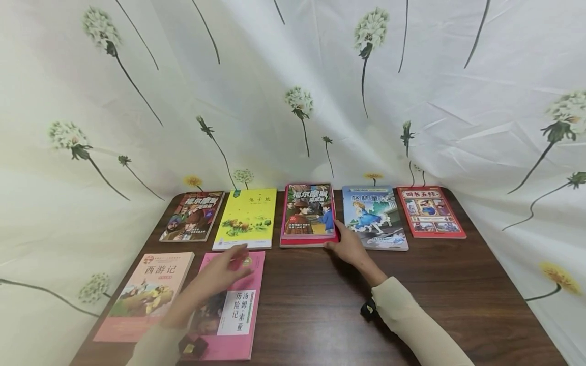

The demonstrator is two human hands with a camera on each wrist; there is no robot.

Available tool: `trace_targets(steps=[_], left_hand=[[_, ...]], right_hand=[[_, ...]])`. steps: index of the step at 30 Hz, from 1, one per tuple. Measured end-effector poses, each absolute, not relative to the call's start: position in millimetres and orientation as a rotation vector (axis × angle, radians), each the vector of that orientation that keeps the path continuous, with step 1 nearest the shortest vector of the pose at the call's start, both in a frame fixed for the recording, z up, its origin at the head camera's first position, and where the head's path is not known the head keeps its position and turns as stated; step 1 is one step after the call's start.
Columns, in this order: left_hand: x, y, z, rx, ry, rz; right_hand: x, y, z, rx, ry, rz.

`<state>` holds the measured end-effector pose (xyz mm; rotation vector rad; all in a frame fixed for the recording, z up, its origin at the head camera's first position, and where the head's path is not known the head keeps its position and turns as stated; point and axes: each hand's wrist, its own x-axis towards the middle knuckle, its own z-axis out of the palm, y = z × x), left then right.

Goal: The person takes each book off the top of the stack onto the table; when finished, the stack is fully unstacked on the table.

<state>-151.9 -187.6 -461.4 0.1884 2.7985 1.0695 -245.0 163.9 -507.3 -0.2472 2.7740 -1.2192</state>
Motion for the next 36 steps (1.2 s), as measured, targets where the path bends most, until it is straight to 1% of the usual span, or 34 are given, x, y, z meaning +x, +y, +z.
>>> trace_targets(steps=[4, 9, 16, 26, 36], left_hand=[[-177.3, -168.4, -466.0, 0.212, 2.703, 1.304], [-206.3, -144.3, -470.9, 0.208, 2.63, 1.468], [-237.6, -122.4, -484.5, 0.159, 2.662, 1.4], [-255.5, -108.3, -498.7, 0.143, 2.508, 1.498], [-258.5, -105.4, -503.0, 0.199, 2.511, 1.462]], right_hand=[[-245.2, 164.1, -507.6, -0.247, 2.77, -1.222], [-245.3, 164.0, -506.4, -0.242, 2.766, -1.224], [-246.2, 163.5, -504.7, -0.228, 2.753, -1.22], [-246.6, 163.4, -504.3, -0.217, 2.755, -1.205], [-247.3, 163.4, -505.3, -0.215, 2.74, -1.214]])
